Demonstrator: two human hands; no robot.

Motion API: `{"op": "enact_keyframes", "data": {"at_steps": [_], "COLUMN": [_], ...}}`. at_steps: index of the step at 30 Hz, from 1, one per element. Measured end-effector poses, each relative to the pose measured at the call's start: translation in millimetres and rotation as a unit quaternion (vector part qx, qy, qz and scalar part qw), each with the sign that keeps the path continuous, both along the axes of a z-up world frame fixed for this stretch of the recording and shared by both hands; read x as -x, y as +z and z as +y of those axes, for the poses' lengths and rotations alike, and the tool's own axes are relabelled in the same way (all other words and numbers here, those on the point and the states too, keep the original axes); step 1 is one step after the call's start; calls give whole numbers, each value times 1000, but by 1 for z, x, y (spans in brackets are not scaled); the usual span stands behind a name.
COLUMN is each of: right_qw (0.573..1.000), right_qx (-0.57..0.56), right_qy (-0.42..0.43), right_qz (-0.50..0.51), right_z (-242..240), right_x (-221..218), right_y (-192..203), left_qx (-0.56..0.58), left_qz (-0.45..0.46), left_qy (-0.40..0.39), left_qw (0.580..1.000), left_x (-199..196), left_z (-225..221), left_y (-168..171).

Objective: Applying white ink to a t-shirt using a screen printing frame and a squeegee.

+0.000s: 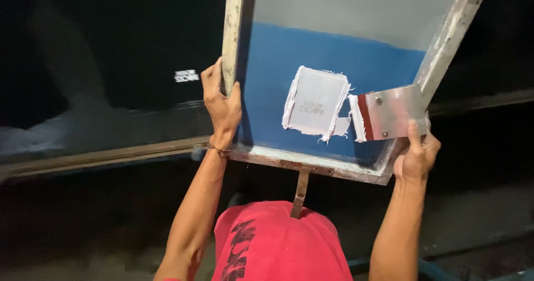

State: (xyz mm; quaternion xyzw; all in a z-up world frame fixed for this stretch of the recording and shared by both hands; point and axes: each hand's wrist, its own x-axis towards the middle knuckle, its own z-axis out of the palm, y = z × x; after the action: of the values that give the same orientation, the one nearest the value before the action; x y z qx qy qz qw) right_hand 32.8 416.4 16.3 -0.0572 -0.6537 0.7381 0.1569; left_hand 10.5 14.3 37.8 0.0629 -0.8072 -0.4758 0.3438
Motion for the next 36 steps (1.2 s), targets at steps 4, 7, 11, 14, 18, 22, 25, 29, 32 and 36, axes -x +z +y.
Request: {"op": "enact_keyframes", "data": {"at_steps": [4, 7, 11, 14, 18, 22, 25, 29, 32, 36], "right_qw": [1000, 993, 990, 991, 991, 990, 988, 991, 992, 990], "right_qx": [-13, -59, -90, -75, -57, -58, -56, -37, -41, -43], "right_qy": [-7, -68, -79, -72, -71, -73, -69, -60, -58, -66], "right_qz": [10, 82, 78, 89, 99, 109, 130, 115, 108, 113], "right_z": [-7, -28, -49, -49, -46, -36, -41, -40, -39, -42], "right_x": [3, 1, -5, -4, -8, -4, -6, -7, -3, -5], "right_y": [-5, 4, 41, 39, 42, 22, 33, 28, 25, 27], "left_qx": [34, 11, 6, 14, 37, 41, 40, 33, 20, 11], "left_qz": [-6, 57, 48, 57, 63, 63, 70, 67, 60, 62], "left_qy": [10, -6, -11, -3, 2, 3, -1, 1, -6, -10], "left_qw": [999, 998, 999, 998, 997, 997, 997, 997, 998, 998], "left_x": [5, 12, 13, 11, 7, 3, 3, 8, 9, 4], "left_z": [-7, -13, -14, -15, -15, -13, -13, -20, -19, -13], "left_y": [-18, -38, -42, -36, -30, -22, -23, -40, -36, -27]}}
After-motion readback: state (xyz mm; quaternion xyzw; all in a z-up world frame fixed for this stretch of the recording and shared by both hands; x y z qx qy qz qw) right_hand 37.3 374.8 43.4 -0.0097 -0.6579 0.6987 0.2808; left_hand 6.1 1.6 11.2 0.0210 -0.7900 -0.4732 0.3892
